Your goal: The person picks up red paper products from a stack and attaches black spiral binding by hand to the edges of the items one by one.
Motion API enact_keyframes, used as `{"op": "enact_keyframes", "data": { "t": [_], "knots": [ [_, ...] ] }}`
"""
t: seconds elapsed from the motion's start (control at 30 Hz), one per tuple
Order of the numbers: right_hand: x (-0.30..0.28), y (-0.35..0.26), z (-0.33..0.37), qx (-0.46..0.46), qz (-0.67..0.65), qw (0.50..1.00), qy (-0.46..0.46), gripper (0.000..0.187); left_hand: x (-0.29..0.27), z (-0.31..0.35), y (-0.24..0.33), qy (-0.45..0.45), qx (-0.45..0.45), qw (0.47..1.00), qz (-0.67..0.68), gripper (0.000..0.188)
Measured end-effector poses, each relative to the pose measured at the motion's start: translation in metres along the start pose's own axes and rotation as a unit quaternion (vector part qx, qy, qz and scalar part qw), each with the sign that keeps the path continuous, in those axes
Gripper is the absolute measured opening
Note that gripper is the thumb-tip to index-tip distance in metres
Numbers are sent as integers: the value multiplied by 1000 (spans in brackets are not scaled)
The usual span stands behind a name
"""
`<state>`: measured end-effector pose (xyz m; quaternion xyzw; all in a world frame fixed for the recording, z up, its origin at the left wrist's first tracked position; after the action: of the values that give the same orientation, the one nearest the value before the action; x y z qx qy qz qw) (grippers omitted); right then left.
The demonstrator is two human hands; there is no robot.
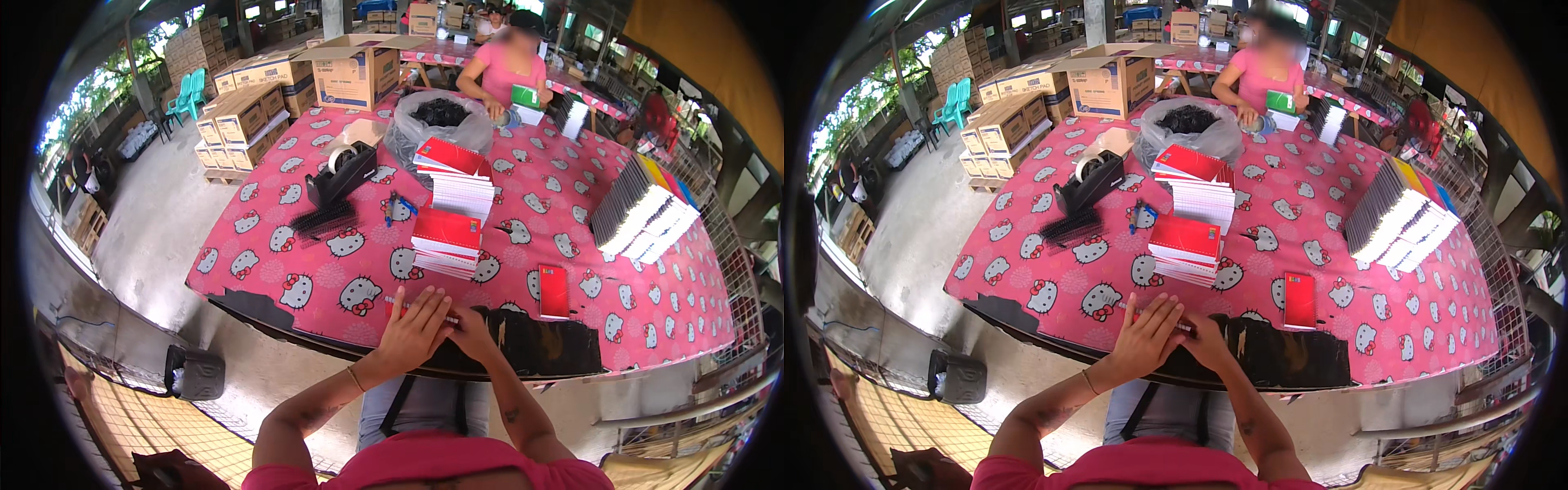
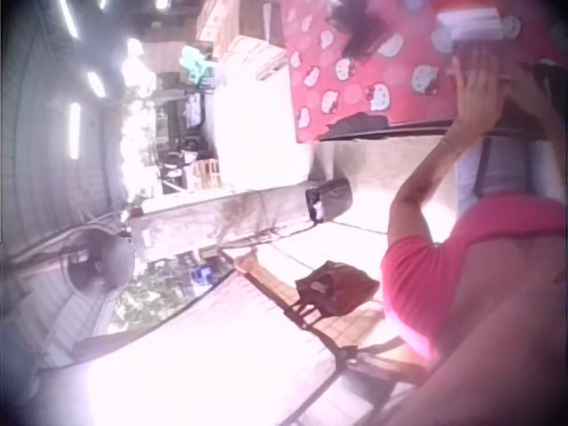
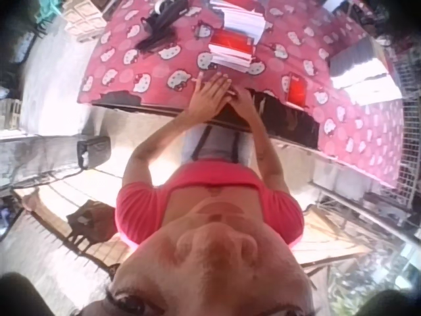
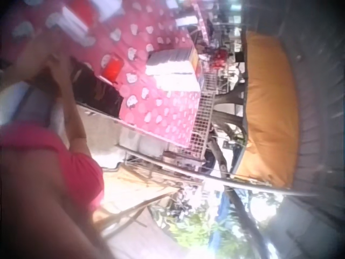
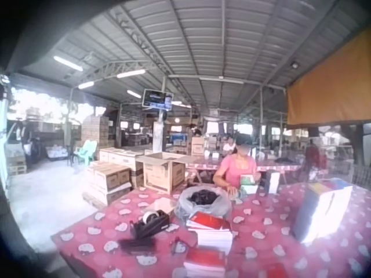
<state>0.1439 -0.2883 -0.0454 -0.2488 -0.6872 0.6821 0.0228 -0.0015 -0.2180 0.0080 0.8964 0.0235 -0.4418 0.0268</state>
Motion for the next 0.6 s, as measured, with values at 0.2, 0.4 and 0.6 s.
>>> {"op": "enact_keyframes", "data": {
  "t": [0.2, 0.4, 0.6],
  "knots": [
    [-8, -4, 18, 25, -42, 998, 43, 23, 3, -4, -12, 11, 11, 998, 55, 27],
    [-11, -4, 19, -12, -27, 997, 77, 24, -12, -17, -12, -6, -21, 998, 60, 26],
    [-16, -26, 20, 4, -72, 994, 84, 28, 0, -13, -13, 23, -23, 997, 75, 19]
  ]
}}
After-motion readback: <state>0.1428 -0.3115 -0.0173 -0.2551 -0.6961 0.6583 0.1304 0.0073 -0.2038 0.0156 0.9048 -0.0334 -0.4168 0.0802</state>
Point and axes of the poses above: each hand's wrist, its own z-axis away from the middle knuckle, its own x-axis out of the palm, y = z × x, the point moved 3 cm from there along -z, towards the middle knuckle, and after that the axes turned 11 degrees about x, right-handed, at the moved point
